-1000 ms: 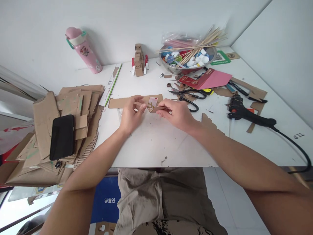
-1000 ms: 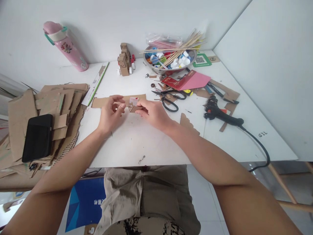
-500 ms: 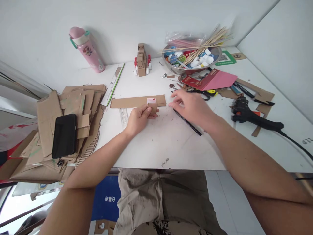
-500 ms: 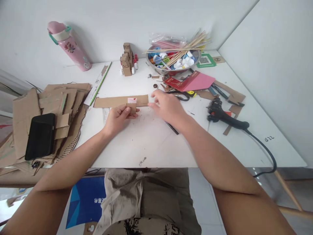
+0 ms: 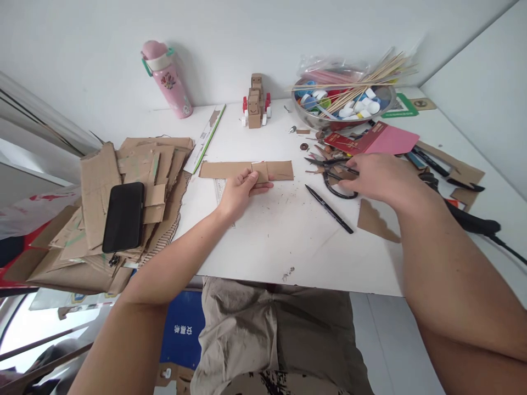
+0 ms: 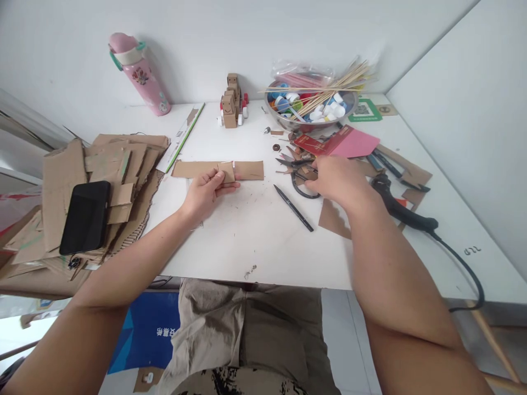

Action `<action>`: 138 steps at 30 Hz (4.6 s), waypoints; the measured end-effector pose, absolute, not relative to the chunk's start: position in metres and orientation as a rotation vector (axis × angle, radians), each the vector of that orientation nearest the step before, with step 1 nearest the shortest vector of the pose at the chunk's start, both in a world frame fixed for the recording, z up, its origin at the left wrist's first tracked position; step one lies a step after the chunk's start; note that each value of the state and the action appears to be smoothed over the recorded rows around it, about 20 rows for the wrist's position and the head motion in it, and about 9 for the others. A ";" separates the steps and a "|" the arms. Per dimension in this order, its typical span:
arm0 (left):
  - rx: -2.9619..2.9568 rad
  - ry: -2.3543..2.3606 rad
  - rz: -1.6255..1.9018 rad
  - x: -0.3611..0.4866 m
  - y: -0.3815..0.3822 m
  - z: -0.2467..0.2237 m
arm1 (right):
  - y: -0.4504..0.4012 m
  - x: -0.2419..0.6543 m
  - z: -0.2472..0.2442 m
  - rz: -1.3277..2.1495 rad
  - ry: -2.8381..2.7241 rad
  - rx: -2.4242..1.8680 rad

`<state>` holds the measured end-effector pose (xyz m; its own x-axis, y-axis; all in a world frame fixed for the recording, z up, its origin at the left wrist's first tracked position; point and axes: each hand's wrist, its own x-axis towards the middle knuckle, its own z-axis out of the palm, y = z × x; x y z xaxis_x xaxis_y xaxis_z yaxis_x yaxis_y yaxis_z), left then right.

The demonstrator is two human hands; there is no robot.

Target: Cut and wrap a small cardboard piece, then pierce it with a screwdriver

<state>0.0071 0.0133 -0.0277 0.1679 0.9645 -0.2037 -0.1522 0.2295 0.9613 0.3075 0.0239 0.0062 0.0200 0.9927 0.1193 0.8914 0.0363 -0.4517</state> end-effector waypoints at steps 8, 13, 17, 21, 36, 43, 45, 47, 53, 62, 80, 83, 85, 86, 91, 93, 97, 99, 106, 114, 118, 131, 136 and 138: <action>1.191 1.055 1.115 0.007 0.023 -0.028 | 0.010 0.267 0.032 0.708 -1.694 -1.703; 1.164 1.056 1.152 0.023 0.056 -0.024 | 0.006 0.259 0.018 1.034 -1.683 -1.331; 1.141 1.063 1.224 0.031 0.062 -0.031 | 0.007 0.252 -0.004 0.985 -1.843 -1.320; 1.176 1.037 1.194 0.027 0.050 -0.039 | 0.004 0.243 -0.021 0.713 -1.968 -1.296; 1.254 1.003 1.270 0.024 0.041 -0.044 | -0.011 0.242 -0.005 0.706 -2.091 -1.375; 1.262 1.027 1.267 0.025 0.038 -0.039 | -0.011 0.241 -0.004 0.703 -2.103 -1.339; 1.261 1.029 1.273 0.025 0.038 -0.040 | -0.011 0.240 -0.004 0.699 -2.102 -1.330; 1.268 1.029 1.280 0.026 0.039 -0.041 | -0.012 0.240 -0.004 0.694 -2.105 -1.327; 1.333 1.021 1.302 0.023 0.040 -0.043 | -0.013 0.241 -0.006 0.678 -2.098 -1.358; 1.312 1.048 1.297 0.024 0.039 -0.041 | -0.014 0.242 -0.008 0.675 -2.114 -1.355; 1.413 0.896 1.380 0.018 0.048 -0.058 | -0.015 0.236 -0.001 0.691 -2.131 -1.397; 1.420 0.894 1.383 0.018 0.049 -0.059 | -0.014 0.237 -0.004 0.720 -2.124 -1.403; 1.422 0.890 1.385 0.018 0.049 -0.059 | -0.014 0.237 -0.006 0.726 -2.123 -1.409; 1.426 0.889 1.384 0.017 0.049 -0.059 | -0.014 0.237 -0.007 0.728 -2.121 -1.412; 1.462 0.908 1.391 0.017 0.047 -0.059 | -0.014 0.236 -0.008 0.795 -2.079 -1.419; 1.473 0.928 1.400 0.017 0.047 -0.060 | -0.014 0.233 -0.005 0.857 -2.034 -1.401; 1.509 0.974 1.437 0.018 0.046 -0.059 | -0.018 0.223 0.001 1.123 -1.839 -1.376; 1.537 0.988 1.460 0.018 0.045 -0.058 | -0.020 0.218 0.004 1.374 -1.674 -1.355; 1.641 1.021 1.513 0.020 0.042 -0.054 | -0.024 0.212 0.008 1.715 -1.410 -1.173; 1.781 1.083 1.491 0.018 0.040 -0.048 | -0.030 0.217 -0.009 0.446 -2.061 -1.571; 1.787 1.085 1.498 0.016 0.040 -0.045 | -0.031 0.217 -0.013 0.370 -2.081 -1.587; 1.837 1.090 1.463 0.008 0.040 -0.043 | -0.026 0.210 0.011 1.736 -1.428 -1.143; 1.818 1.068 1.477 0.013 0.038 -0.044 | -0.028 0.216 -0.001 0.924 -1.855 -1.407; 1.826 1.064 1.467 0.014 0.037 -0.043 | -0.030 0.216 -0.004 0.678 -1.924 -1.442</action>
